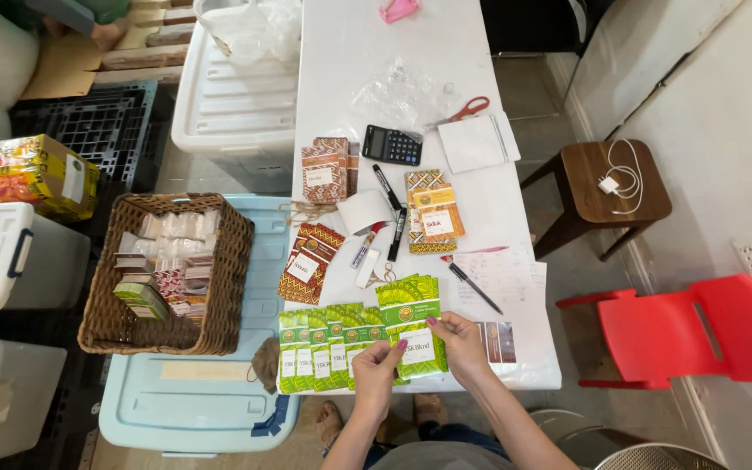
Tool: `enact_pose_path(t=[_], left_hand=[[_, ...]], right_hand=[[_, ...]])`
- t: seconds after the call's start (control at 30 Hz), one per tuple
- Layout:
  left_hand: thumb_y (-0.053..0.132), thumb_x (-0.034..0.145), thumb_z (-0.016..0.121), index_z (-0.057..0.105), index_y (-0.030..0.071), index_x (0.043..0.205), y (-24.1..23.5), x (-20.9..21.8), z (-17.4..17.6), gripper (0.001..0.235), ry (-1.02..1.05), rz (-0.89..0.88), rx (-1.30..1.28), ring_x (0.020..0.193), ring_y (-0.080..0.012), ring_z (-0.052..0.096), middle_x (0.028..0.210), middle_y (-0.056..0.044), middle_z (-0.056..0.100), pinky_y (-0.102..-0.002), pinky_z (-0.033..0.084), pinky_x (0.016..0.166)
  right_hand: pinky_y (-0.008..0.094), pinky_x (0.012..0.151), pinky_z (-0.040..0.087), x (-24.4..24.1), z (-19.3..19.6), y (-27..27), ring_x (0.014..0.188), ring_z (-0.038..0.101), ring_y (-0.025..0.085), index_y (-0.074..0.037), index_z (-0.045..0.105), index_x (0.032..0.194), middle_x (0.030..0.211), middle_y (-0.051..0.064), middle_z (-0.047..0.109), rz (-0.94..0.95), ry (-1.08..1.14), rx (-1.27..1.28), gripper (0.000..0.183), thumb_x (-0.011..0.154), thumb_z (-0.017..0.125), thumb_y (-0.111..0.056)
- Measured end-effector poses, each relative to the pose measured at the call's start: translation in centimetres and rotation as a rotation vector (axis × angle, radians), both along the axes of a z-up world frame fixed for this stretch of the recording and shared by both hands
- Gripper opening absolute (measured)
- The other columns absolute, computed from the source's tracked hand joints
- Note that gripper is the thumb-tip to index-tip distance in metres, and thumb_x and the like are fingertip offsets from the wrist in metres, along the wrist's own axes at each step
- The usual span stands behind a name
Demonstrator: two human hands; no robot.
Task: The person organizes and sorts various green and brown coffee pouches, placing them into a wicker basket and arranging them on a table. The person handles the pouches individually, checking their labels and grouping them together before putting them into the basket.
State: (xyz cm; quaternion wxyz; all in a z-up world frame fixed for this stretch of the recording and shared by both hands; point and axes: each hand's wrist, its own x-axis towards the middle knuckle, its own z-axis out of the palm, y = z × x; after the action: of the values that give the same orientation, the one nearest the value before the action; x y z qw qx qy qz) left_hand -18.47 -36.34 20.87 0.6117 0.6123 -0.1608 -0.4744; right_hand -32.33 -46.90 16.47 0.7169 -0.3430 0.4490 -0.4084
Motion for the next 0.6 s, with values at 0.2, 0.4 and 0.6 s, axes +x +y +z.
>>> enact_pose_path(t=[0.2,0.4,0.6], left_hand=[[0.01,0.086,0.086,0.052,0.011,0.054,-0.4,-0.8,1.9,0.047,0.012,0.108,-0.063,0.05,-0.0112,0.034,0.05,0.001,0.042,-0.029,0.039,0.061],[0.013,0.083,0.089,0.049,0.013,0.054,-0.6,-1.7,5.7,0.05,0.078,0.17,-0.106,0.052,-0.0088,0.027,0.05,0.003,0.034,-0.026,0.026,0.056],[0.017,0.081,0.089,0.05,0.016,0.058,0.6,-1.4,5.6,0.045,0.211,0.079,-0.147,0.052,-0.008,0.028,0.053,0.006,0.037,-0.025,0.024,0.046]], right_hand=[[0.031,0.082,0.053,-0.2,4.2,-0.2,0.084,0.066,0.017,-0.001,0.073,0.09,0.09,0.01,0.076,0.111,-0.053,-0.05,0.009,0.095,0.07,-0.008],[0.035,0.094,0.052,-0.7,7.5,-0.6,0.095,0.068,0.019,0.0,0.076,0.109,0.104,0.011,0.078,0.099,-0.102,-0.094,0.019,0.09,0.073,-0.004],[0.039,0.084,0.06,-1.2,11.7,-0.1,0.093,0.072,0.027,0.005,0.071,0.112,0.112,0.023,0.076,0.174,-0.27,0.112,0.025,0.089,0.071,-0.003]])
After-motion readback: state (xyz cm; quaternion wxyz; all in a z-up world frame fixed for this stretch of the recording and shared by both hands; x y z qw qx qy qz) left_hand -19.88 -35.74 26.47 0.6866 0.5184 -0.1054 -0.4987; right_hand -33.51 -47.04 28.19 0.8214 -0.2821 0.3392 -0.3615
